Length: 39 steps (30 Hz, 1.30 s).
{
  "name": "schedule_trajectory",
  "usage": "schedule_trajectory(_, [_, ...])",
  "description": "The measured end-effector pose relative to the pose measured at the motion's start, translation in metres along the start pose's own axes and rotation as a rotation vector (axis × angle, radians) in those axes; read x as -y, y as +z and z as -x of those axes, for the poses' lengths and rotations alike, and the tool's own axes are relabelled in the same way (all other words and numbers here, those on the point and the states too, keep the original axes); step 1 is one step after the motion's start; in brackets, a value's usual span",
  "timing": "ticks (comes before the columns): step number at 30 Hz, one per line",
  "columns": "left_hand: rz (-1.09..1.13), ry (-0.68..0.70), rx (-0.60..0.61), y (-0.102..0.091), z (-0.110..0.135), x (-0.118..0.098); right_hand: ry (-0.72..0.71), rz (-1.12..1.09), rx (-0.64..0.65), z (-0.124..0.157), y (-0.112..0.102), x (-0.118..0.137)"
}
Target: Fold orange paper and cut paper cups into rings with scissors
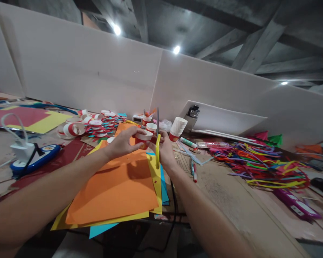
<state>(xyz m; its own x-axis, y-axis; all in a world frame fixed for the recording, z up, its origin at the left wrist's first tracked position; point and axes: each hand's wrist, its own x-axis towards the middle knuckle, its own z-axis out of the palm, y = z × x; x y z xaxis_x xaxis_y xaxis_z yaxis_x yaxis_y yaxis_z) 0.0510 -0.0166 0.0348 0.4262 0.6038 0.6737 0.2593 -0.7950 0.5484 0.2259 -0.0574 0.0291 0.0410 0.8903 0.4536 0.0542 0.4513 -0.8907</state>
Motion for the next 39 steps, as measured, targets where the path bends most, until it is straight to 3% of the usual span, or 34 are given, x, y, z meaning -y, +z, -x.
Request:
schedule_trajectory(7, [-0.019,0.166,0.086,0.001,0.001,0.004,0.015,0.023,-0.004,0.0,0.002,0.002])
schedule_trajectory(10, [-0.045,0.182,-0.031,0.003,0.001,0.005,0.028,-0.034,-0.031,0.001,0.004,0.007])
schedule_trajectory(12, [-0.012,0.074,-0.201,0.007,0.0,0.006,0.04,-0.12,-0.119,0.0,0.003,0.008])
schedule_trajectory(14, [0.127,-0.143,-0.298,0.014,0.001,0.009,0.057,-0.224,-0.223,-0.002,0.003,0.008])
schedule_trajectory(17, [0.462,-0.42,-0.187,0.025,0.002,0.011,0.12,-0.345,-0.32,-0.004,0.002,0.006])
schedule_trajectory(20, [0.779,-0.511,-0.068,0.034,0.005,0.007,0.18,-0.403,-0.326,-0.003,0.005,0.005])
schedule_trajectory(27, [1.185,-0.726,-0.125,0.035,0.006,-0.01,0.099,-0.375,-0.207,0.002,0.012,0.002])
schedule_trajectory(33, [1.305,-0.776,-0.075,0.032,0.004,-0.014,0.057,-0.31,-0.179,0.0,0.01,-0.001])
schedule_trajectory(39, [1.23,-0.597,-0.335,0.023,-0.005,0.002,0.179,-0.007,-0.132,-0.002,0.003,-0.007])
